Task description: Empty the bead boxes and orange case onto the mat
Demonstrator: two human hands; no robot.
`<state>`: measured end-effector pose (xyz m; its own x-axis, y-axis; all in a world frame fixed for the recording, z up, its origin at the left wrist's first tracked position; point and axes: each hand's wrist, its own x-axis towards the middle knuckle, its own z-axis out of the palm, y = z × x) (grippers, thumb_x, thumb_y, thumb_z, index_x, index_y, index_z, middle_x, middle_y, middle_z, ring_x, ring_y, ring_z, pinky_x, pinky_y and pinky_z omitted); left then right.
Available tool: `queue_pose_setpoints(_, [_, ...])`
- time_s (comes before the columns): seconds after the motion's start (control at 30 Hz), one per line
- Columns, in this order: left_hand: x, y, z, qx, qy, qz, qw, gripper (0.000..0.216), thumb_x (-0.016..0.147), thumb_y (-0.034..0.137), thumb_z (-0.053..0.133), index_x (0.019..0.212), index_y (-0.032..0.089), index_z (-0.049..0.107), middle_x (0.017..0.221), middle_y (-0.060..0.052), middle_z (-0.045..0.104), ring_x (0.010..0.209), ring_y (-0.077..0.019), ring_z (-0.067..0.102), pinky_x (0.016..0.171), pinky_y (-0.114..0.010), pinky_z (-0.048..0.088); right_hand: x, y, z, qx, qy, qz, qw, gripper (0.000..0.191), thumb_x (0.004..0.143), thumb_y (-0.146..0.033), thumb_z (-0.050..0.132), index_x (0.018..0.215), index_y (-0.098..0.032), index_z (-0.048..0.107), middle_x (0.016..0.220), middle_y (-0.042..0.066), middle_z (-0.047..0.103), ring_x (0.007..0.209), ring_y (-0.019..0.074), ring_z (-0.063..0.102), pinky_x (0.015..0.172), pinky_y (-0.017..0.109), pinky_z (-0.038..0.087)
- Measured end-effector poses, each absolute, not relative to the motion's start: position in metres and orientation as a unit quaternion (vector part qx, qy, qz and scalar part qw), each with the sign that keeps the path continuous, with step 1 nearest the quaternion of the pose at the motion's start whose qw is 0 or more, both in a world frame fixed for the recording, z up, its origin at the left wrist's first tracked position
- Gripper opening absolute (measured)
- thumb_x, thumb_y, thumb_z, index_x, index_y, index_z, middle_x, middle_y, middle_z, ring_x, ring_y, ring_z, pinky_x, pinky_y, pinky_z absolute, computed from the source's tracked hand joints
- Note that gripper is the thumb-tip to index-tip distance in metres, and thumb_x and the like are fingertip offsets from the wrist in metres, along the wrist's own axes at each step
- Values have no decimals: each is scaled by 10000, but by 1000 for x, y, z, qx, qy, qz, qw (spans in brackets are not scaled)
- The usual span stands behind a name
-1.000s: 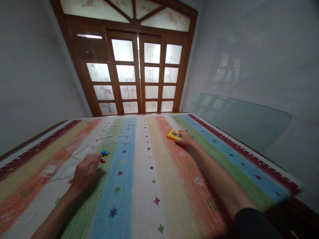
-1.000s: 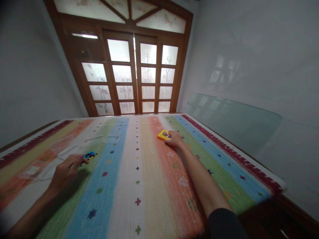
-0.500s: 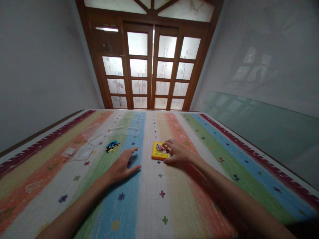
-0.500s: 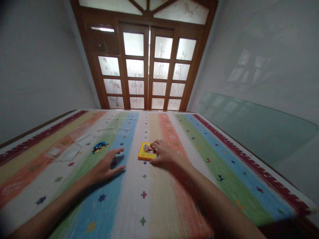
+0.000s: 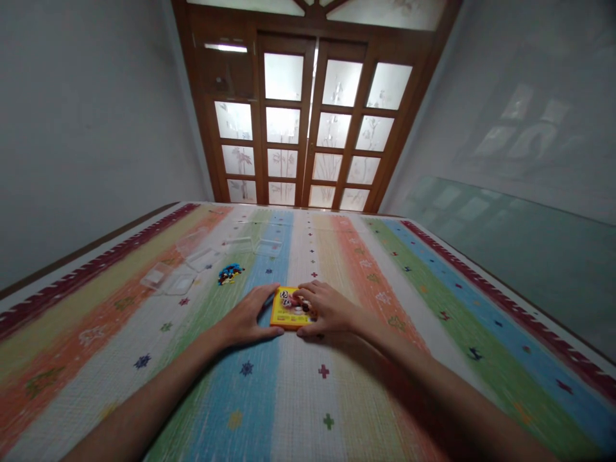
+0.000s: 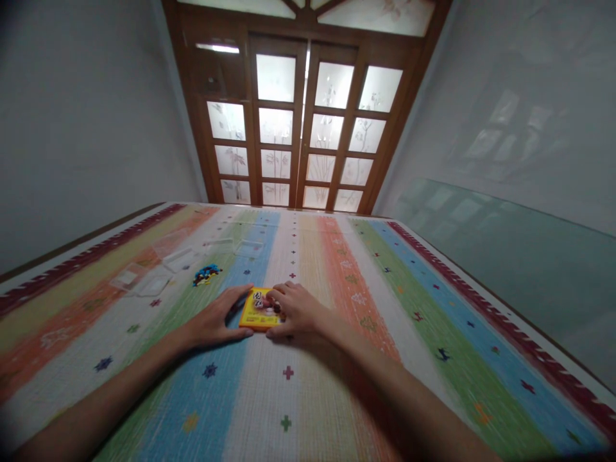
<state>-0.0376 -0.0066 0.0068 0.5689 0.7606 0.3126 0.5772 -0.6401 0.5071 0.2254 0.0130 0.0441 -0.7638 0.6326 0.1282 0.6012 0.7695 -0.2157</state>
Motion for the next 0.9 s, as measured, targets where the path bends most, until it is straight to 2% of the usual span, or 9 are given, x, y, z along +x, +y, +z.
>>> queue_pose_setpoints(0.27, [-36,-7,6,865,388,262,178,896,775,456,757,1516,219,314,1486,-162,479,1356,-334,482,1144,-523,399,226,14,50,-333,-933,96,92,662,733,-561,771,1232,-146,642,1215,174,681,1069,320,618,935,448,468])
queue_pose_setpoints(0.43, [-37,-9,8,861,391,262,193,967,776,458,763,1560,237,242,1503,-168,459,1370,-347,472,1143,-541,394,234,25,69,-356,-909,196,90,688,769,-584,739,1306,-167,635,1107,140,733,941,262,681,827,362,504])
queue_pose_setpoints(0.57, [-38,-9,7,853,400,264,209,1017,775,495,773,1581,247,203,1565,-175,389,1419,-355,418,1176,-558,347,240,37,86,-384,-858,303,157,479,829,-564,674,1090,-166,733,987,87,757,834,200,691,734,295,511])
queue_pose_setpoints(0.67, [-39,-8,5,847,407,262,223,1036,775,543,769,1587,238,201,1566,-182,393,1420,-354,423,1167,-549,362,243,48,88,-421,-833,264,244,402,909,-525,573,913,-163,747,873,61,750,803,184,673,728,282,499])
queue_pose_setpoints(0.73, [-39,-8,4,843,410,262,230,1029,787,558,755,1591,244,193,1552,-180,417,1408,-349,441,1155,-545,377,245,58,83,-457,-806,229,299,373,922,-485,557,893,-161,741,869,63,749,793,185,667,725,286,499])
queue_pose_setpoints(0.8, [-39,-7,3,843,409,263,228,967,813,557,731,1581,250,230,1529,-172,450,1390,-339,463,1148,-536,387,247,68,74,-493,-777,209,332,324,921,-428,560,919,-158,739,899,74,755,795,191,669,723,293,507])
queue_pose_setpoints(0.9, [-39,-7,4,857,396,252,211,755,845,564,695,1480,249,436,1477,-145,517,1381,-330,467,1155,-535,380,249,81,59,-528,-763,180,326,276,927,-333,540,961,-161,753,947,84,768,843,201,682,762,299,513])
